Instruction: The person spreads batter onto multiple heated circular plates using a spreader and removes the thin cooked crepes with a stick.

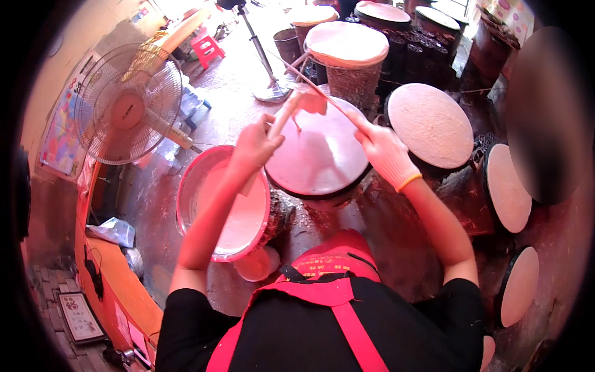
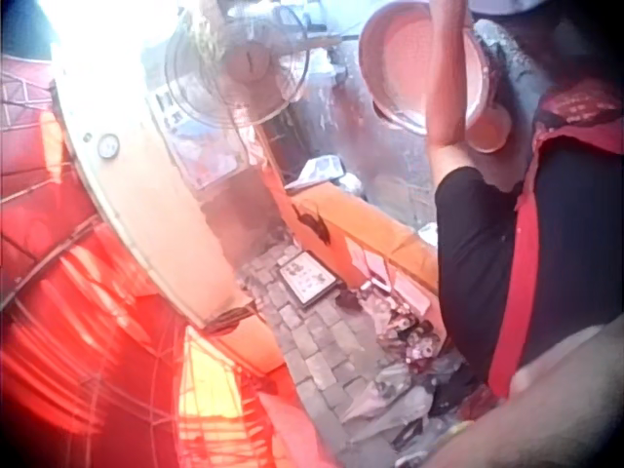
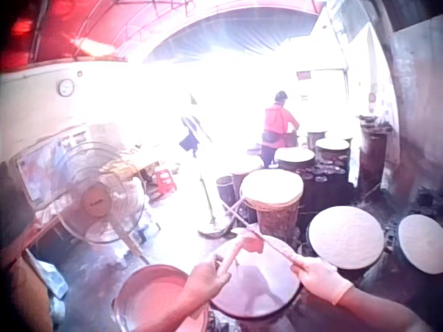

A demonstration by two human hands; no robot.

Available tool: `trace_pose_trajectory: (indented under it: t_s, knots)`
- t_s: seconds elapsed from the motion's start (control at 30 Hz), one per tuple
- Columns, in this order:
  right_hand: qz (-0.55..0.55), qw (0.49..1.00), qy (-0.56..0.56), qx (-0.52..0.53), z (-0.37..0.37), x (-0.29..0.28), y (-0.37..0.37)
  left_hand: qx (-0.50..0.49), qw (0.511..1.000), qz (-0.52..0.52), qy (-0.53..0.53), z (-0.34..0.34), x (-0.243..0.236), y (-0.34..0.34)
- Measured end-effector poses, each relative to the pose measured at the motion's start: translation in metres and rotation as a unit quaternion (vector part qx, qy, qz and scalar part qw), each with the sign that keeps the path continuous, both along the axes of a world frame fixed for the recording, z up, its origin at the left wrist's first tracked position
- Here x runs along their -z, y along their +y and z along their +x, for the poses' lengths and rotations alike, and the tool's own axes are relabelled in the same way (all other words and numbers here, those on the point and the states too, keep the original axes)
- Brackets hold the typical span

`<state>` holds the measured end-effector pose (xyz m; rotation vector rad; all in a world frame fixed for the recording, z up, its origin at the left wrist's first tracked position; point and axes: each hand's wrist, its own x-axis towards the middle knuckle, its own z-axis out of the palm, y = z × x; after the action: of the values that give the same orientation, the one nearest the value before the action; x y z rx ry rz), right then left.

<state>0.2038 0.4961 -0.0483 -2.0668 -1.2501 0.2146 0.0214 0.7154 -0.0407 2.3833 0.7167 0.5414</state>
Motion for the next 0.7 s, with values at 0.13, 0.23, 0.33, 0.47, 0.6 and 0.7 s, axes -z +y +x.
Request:
trace_pose_trajectory:
  t_s: [0.13, 0.23, 0.33, 0.47, 0.6, 0.7]
  knots:
    - [0.030, 0.911, 0.403, 0.085, 0.011, 0.078, -0.063, -0.050, 0.986, -0.155, -0.038, 0.058, 0.068, -0.044]
    - [0.085, 0.960, 0.245, 0.104, 0.000, 0.167, -0.081, -0.108, 0.968, -0.215, -0.072, 0.092, 0.118, -0.063]
    - [-0.106, 0.978, 0.045, 0.177, -0.025, 0.176, -0.081, -0.147, 0.948, -0.236, -0.154, 0.104, 0.141, -0.058]
    - [-0.134, 0.963, 0.071, 0.222, -0.021, 0.172, -0.051, -0.152, 0.889, -0.352, -0.251, 0.120, 0.095, -0.050]
    - [0.185, 0.949, 0.219, 0.131, 0.014, 0.217, 0.009, 0.026, 0.740, -0.524, -0.421, 0.111, 0.009, -0.025]
    - [0.127, 0.761, 0.625, 0.119, -0.015, 0.155, 0.024, 0.008, 0.723, -0.556, -0.409, 0.070, -0.030, -0.002]
